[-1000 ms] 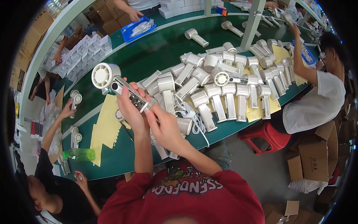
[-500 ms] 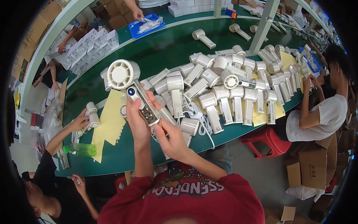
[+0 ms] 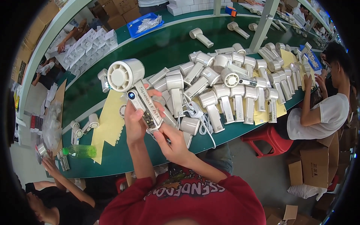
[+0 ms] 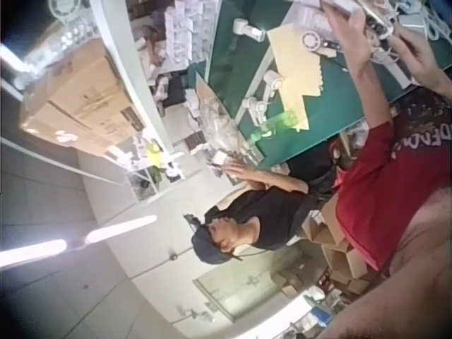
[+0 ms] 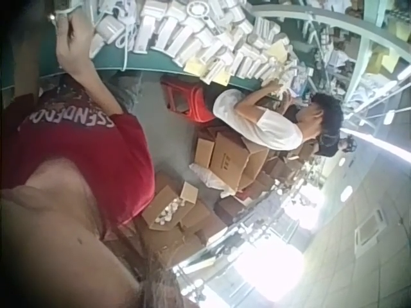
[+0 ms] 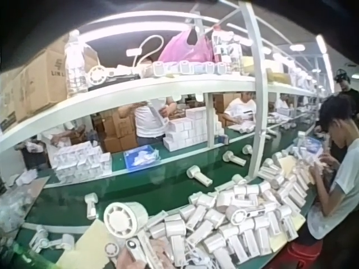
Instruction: The person assembles portable fans by hand from hand fan parts and plastic casings, then applies stickers to the finished fans.
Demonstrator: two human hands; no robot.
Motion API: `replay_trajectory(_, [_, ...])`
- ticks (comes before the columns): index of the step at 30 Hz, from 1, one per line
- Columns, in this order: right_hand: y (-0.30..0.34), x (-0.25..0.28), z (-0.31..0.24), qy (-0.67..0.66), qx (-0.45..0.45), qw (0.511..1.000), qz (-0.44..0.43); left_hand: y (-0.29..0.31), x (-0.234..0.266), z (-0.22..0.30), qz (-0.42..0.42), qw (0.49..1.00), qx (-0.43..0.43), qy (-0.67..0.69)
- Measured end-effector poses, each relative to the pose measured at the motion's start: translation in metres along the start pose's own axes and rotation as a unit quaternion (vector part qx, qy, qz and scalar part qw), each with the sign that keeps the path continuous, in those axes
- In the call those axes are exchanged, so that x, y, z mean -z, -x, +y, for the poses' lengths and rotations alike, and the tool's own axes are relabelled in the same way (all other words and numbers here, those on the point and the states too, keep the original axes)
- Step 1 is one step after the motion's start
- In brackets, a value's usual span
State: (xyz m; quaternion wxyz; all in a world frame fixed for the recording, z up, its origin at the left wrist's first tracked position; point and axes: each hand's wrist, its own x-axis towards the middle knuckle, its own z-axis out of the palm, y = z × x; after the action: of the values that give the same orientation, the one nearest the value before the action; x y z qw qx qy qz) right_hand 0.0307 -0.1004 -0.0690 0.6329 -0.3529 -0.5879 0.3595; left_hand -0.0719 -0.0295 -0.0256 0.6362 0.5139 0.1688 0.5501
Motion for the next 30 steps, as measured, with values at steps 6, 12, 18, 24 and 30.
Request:
replay_trajectory(6, [-0.013,0.002,0.020,0.197,0.180,0.956,0.122,0.011,-0.027,-0.001,0.168,0.975,-0.069,-0.126])
replay_trajectory(12, [0.000,0.001,-0.007,0.094,-0.014,0.995,-0.026,0.013,-0.036,0.011,0.274,0.956,-0.047,0.091])
replay_trajectory(18, [0.053,0.010,0.007,0.122,0.011,0.990,-0.063,-0.023,0.034,0.060,0.439,0.866,-0.235,0.057])
replay_trajectory(24, [0.008,0.023,-0.006,-0.009,-0.156,0.985,0.071,0.006,0.066,0.042,0.151,0.963,-0.096,0.201])
replay_trajectory(30, [0.010,0.043,0.012,-0.003,-0.153,0.985,0.079,-0.016,0.063,0.048,0.307,0.934,0.000,0.183])
